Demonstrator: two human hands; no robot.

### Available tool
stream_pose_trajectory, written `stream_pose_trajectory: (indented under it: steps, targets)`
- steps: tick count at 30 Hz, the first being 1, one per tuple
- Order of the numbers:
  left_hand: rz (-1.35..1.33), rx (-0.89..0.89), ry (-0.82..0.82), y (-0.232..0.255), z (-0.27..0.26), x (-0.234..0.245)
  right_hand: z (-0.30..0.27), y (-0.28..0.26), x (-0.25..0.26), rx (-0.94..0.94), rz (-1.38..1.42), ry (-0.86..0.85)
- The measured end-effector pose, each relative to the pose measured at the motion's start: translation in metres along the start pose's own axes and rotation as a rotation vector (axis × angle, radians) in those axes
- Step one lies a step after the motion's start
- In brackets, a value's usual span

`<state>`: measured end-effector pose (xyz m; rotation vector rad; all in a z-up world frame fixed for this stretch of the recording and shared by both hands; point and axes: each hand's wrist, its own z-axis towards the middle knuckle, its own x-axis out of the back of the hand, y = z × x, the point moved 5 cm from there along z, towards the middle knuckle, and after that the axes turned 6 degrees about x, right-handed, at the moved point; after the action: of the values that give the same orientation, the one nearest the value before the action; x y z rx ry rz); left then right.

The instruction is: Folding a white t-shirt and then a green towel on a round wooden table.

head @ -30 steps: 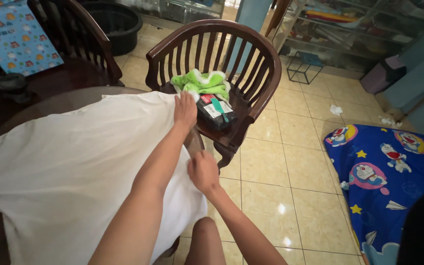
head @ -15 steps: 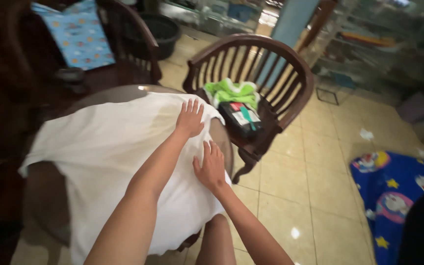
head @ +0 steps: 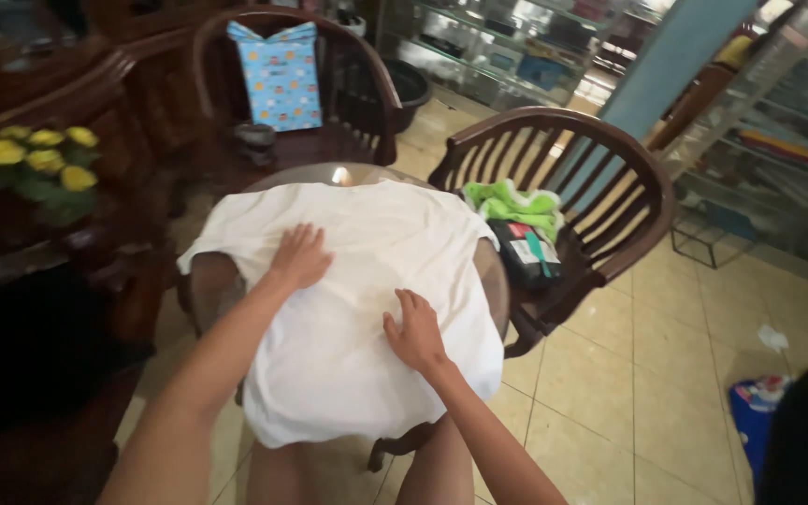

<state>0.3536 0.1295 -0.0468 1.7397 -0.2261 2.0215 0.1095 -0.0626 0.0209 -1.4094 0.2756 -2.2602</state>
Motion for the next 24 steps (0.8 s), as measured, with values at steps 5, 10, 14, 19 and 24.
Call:
stream_pose_trajectory:
  steps: [5, 10, 14, 19, 24]
  targets:
    - [-0.061, 0.049, 0.110, -0.052, -0.077, 0.033, -0.006, -0.048, -0.013, 0.060, 0.055, -0.065]
    - [-0.078, -0.023, 0.162, -0.033, -0.170, 0.071, -0.025, -0.084, -0.009, 0.155, 0.072, -0.146]
    - [-0.132, -0.179, 0.067, -0.001, -0.216, 0.081, -0.038, -0.091, -0.009, 0.213, 0.086, -0.226]
    - [-0.127, -0.282, 0.052, 0.007, -0.221, 0.078, -0.043, -0.062, -0.013, 0.216, 0.023, -0.245]
    - [-0.261, -0.299, -0.265, 0.008, -0.231, 0.103, -0.053, -0.015, 0.005, 0.116, -0.007, -0.201]
